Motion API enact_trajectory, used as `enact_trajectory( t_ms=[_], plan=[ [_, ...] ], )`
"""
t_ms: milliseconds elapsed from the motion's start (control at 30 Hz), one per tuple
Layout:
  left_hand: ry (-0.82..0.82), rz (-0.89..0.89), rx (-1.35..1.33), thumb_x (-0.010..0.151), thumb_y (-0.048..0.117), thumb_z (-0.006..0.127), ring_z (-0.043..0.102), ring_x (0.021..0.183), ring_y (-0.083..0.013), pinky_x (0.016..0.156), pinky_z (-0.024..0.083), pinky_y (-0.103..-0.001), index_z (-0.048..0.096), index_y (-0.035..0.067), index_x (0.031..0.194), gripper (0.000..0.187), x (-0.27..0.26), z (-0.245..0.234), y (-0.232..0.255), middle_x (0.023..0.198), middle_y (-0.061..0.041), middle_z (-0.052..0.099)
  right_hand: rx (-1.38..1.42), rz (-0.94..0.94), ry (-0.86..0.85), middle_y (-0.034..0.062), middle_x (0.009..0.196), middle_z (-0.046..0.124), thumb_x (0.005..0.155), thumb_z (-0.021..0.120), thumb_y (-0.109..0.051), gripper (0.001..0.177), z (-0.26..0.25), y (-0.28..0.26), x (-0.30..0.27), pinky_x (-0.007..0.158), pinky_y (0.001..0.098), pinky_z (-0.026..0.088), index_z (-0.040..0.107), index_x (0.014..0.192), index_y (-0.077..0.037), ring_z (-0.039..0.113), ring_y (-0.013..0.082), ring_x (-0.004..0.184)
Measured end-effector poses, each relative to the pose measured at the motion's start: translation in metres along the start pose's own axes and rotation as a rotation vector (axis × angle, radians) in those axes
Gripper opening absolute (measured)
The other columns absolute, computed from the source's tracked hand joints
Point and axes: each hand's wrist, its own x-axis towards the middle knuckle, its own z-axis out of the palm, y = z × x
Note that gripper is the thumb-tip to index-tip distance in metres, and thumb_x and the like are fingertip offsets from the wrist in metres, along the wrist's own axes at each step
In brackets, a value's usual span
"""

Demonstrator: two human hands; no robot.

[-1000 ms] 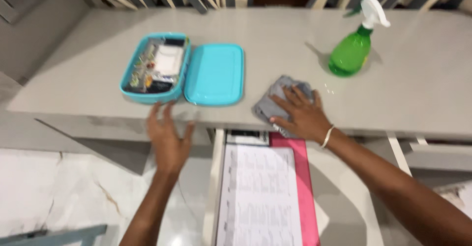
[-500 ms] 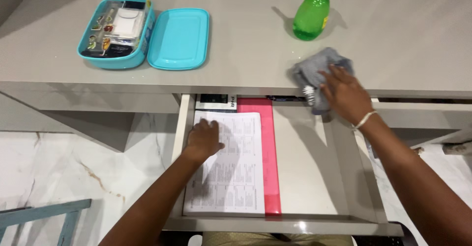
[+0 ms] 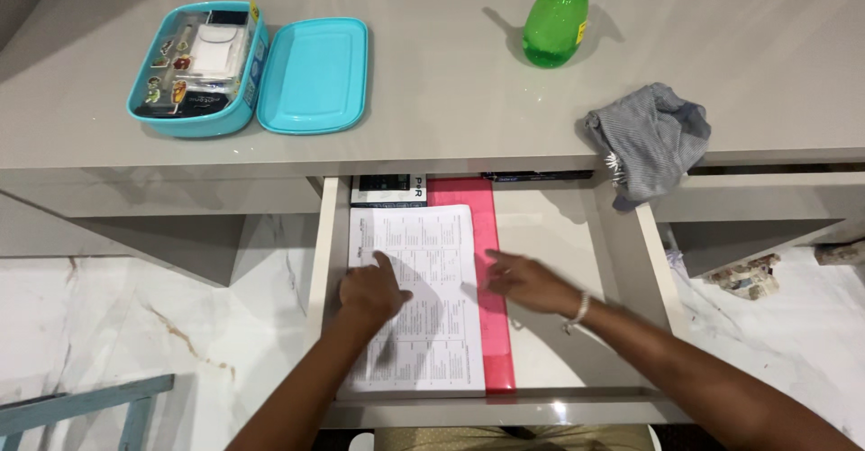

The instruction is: The person removes items from a drawer, including a blue container, papers, a calculator, and a pink folder, placing them on the desk. They then wipe the empty drawer with a cloth, spray it with a green bottle, and continue wiping until the drawer is clean. Finally, they place the pink folder back into the drawer.

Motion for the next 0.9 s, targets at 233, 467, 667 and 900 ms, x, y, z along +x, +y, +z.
enact_trajectory(
  t_ms=[233,467,667,900],
  plan=[
    [0.064,0.081,-0.079,0.09,0.066,0.067,0.065,0.118,-0.0409,0.103,0.052,-0.046,0.018,-0.006,0.159,0.111,0.006,0.029,-0.013,0.123,-0.028,0.066,0.329,0.272,0.151,0.0229,0.124,0.063,0.084,0.08,-0.02,0.101,0.048,-0.008,0.035,0.091,0.0365,0.057,0.014,0.156,0.002,0.068,0.0294,0.11],
    [0.031,0.072,-0.138,0.092,0.062,0.064,0.058,0.125,-0.0441,0.102,0.053,-0.049,0.017,-0.003,0.159,0.105,0.013,0.035,-0.016,0.129,-0.028,0.062,0.362,0.13,0.049,0.0187,0.114,0.077,0.093,0.071,-0.016,0.051,0.071,0.004,0.049,0.077,0.0322,0.058,0.062,0.137,0.008,0.075,0.0229,0.096],
    [0.435,0.132,-0.207,0.099,0.041,0.064,0.06,0.123,-0.0492,0.104,0.053,-0.046,0.025,-0.014,0.151,0.085,0.006,0.066,-0.035,0.144,-0.042,0.048,-0.003,-0.221,0.094,0.0239,0.118,0.07,0.1,0.053,-0.014,0.056,0.074,-0.08,-0.018,0.073,0.0378,0.062,0.041,0.152,0.001,0.075,0.0247,0.074],
    [0.857,0.327,-0.562,0.098,0.045,0.069,0.044,0.134,-0.0565,0.102,0.045,-0.055,0.027,-0.019,0.149,0.092,-0.074,0.005,-0.034,0.145,-0.046,0.039,0.345,-0.103,0.477,0.0198,0.133,0.062,0.098,0.061,-0.019,0.058,-0.014,-0.092,-0.059,0.092,0.0394,0.061,0.044,0.15,0.0,0.071,0.0247,0.111]
  ],
)
